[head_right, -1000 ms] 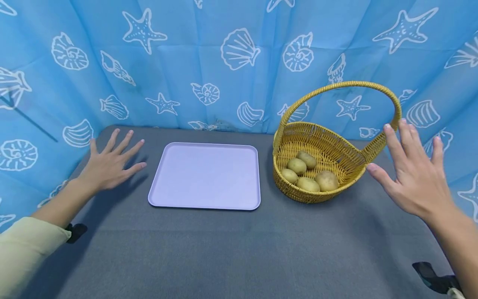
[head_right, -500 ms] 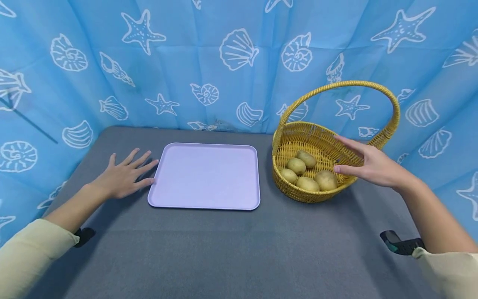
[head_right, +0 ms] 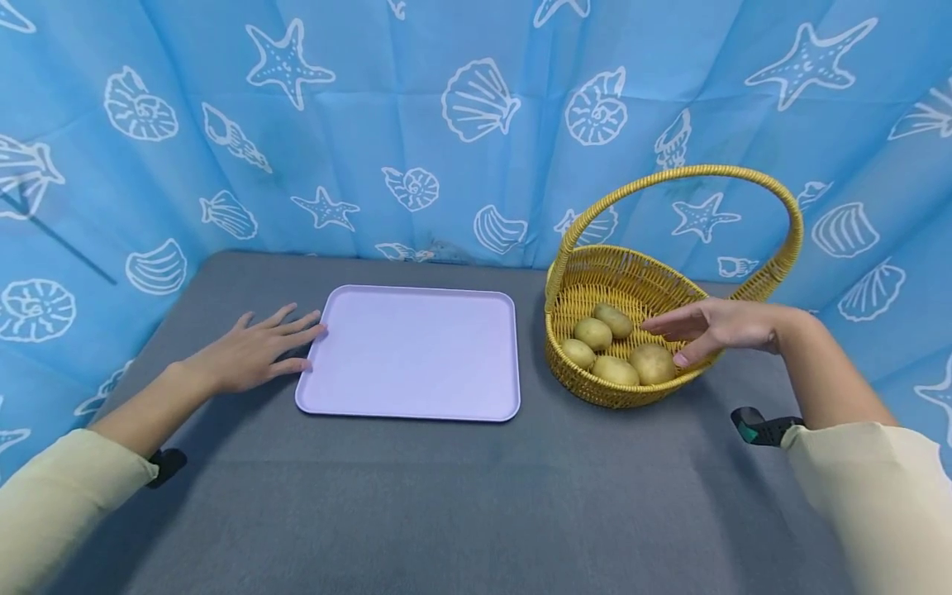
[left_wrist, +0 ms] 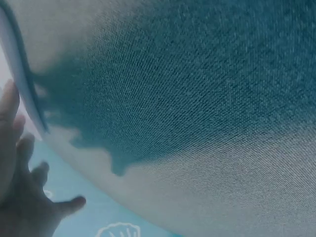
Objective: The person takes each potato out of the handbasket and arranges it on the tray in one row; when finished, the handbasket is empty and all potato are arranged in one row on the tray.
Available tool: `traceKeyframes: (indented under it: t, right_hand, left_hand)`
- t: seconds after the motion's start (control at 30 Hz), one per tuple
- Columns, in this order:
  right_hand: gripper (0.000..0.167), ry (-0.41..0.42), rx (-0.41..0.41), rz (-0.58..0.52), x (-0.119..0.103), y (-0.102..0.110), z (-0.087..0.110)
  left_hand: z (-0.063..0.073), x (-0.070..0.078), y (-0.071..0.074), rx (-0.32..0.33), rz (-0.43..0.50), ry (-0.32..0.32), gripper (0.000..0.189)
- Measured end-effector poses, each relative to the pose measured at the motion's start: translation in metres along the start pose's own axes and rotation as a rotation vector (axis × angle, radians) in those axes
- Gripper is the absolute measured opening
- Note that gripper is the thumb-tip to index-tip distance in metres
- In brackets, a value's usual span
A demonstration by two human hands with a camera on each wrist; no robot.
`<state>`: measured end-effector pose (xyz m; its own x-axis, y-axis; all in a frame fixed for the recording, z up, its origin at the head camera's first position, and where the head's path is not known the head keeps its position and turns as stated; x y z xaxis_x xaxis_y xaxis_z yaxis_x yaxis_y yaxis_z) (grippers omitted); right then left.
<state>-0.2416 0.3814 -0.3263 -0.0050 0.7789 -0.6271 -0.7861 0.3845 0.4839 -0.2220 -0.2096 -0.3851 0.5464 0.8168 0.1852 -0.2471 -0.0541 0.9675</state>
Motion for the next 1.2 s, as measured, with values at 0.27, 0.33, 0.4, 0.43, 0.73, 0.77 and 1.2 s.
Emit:
traceKeyframes:
  t: [0.27,0.33,0.4,0.43,0.73,0.77,1.2]
  right_hand:
    - [0.066,-0.101,-0.086,0.007,0.007,0.006,-0.013]
    - [0.065,-0.127,-0.086,0.022,0.008,0.007,-0.017]
    - [0.063,-0.150,-0.087,0.037,0.009,0.007,-0.021]
    - [0.063,-0.165,-0.089,0.044,0.009,0.007,-0.023]
    - [0.062,-0.267,-0.129,-0.007,0.010,0.006,-0.033]
    - [0.062,-0.278,-0.136,-0.026,0.010,0.006,-0.034]
    - [0.058,-0.342,-0.217,-0.215,0.012,0.005,-0.046]
  left_hand:
    - [-0.001,0.000,-0.002,-0.015,0.100,-0.047,0.064]
    - [-0.002,-0.001,-0.003,-0.013,0.097,-0.048,0.064]
    - [-0.002,-0.002,-0.004,-0.013,0.082,-0.051,0.064]
    - [-0.002,-0.002,-0.004,-0.014,0.075,-0.051,0.062]
    - [-0.001,-0.003,-0.007,-0.012,0.036,-0.064,0.059]
    - [-0.001,-0.003,-0.007,-0.012,0.037,-0.063,0.060]
    - [-0.002,-0.004,-0.009,-0.007,0.051,-0.065,0.061]
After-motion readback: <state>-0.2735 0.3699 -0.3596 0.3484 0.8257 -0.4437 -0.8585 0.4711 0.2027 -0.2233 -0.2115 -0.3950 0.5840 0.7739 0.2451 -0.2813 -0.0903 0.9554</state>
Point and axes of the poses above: each hand's wrist, its own z-axis away from the middle knuckle, its own y-axis out of the back of the hand, x = y × z, the point moved 5 cm from there along -z, towards the middle knuckle, and after that the axes turned 4 degrees about -y, right-handed, at the moved point
